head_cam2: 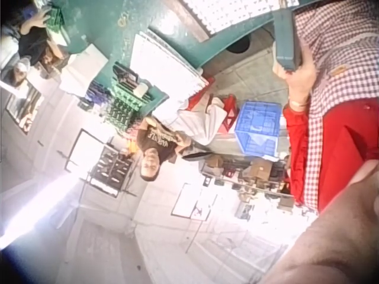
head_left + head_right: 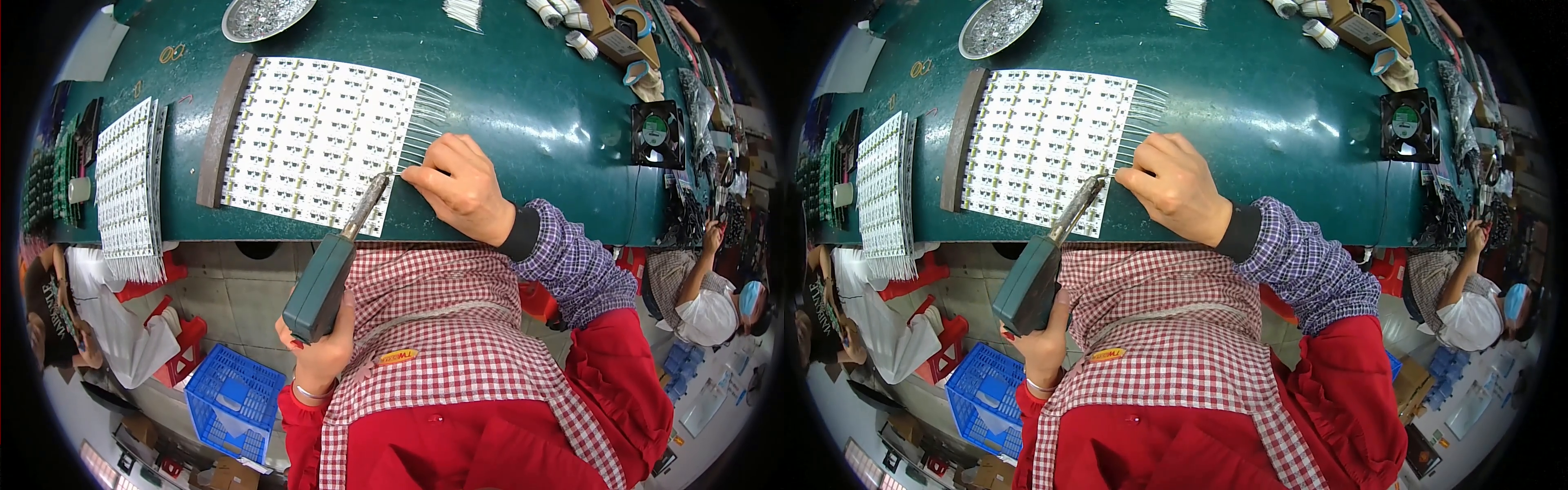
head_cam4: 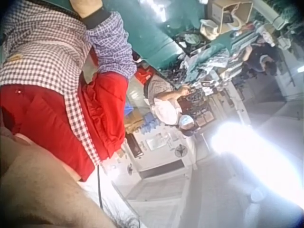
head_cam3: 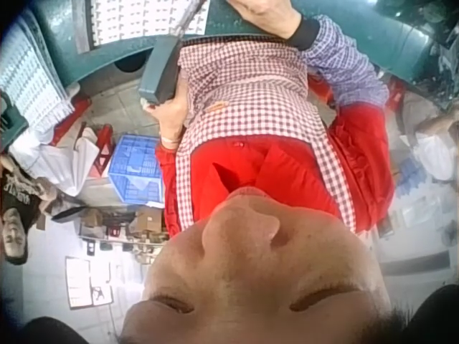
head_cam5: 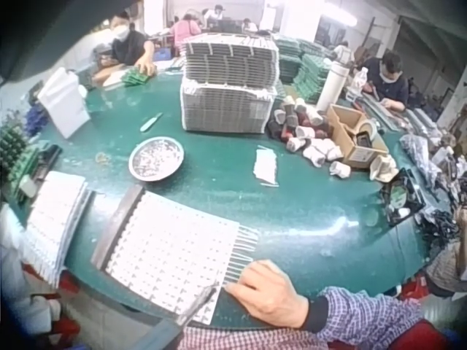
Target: The person aligns a circuit board panel, picks up small pins by hand, and inserts them into the circuit board while holding a soldering iron.
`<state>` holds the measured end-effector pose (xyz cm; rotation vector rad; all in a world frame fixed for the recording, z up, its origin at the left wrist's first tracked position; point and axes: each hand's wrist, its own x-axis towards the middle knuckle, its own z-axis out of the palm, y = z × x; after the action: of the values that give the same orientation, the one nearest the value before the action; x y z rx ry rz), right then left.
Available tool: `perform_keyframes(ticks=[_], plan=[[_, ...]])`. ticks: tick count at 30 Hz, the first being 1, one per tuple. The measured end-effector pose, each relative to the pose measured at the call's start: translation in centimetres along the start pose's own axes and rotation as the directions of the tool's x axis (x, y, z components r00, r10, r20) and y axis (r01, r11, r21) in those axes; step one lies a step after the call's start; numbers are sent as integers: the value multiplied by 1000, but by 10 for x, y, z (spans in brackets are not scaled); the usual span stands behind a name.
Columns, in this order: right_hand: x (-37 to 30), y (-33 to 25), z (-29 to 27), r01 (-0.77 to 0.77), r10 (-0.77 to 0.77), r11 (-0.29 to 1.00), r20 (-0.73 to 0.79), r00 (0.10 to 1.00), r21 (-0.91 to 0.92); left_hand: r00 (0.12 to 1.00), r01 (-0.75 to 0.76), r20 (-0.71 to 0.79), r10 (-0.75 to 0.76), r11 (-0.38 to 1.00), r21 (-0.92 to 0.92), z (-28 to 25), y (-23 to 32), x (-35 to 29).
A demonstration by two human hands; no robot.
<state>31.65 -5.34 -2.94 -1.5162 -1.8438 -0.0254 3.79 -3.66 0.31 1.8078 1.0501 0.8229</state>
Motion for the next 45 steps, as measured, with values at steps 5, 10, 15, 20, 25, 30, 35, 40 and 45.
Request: perform_keyframes(ticks=[5,10,15,20,25,30,35,40,45], plan=[[0,-1,0,-3,3,1000,-1,1000,-2,998,57,13,-57,998,-24,-1,7,3],[0,-1,0,-6,6,1000,3,1000,-4,994,107,15,-107,994,-27,-4,8,2],[-1,-1,-1,-2,1,1000,-7,1000,-11,992,122,3,-122,992,-15,-11,2,-10],[1,-2,0,-11,11,1000,6,1000,-7,995,80,-55,-80,997,-12,-6,5,-4],[3,-5,-3,14,-14,1000,-18,1000,28,999,24,-45,-23,999,39,-6,2,-7],[1,-5,-2,18,-18,999,8,1000,37,1000,-5,-29,7,999,52,-6,-1,-9],[1,-6,-1,30,-30,999,11,999,33,999,30,-17,-30,1000,-5,-4,1,-8],[0,-7,0,27,-27,999,5,1000,25,999,33,23,-34,999,27,-6,5,-7],[0,-6,0,35,-35,999,2,999,25,998,63,5,-63,998,14,-8,3,-12]])
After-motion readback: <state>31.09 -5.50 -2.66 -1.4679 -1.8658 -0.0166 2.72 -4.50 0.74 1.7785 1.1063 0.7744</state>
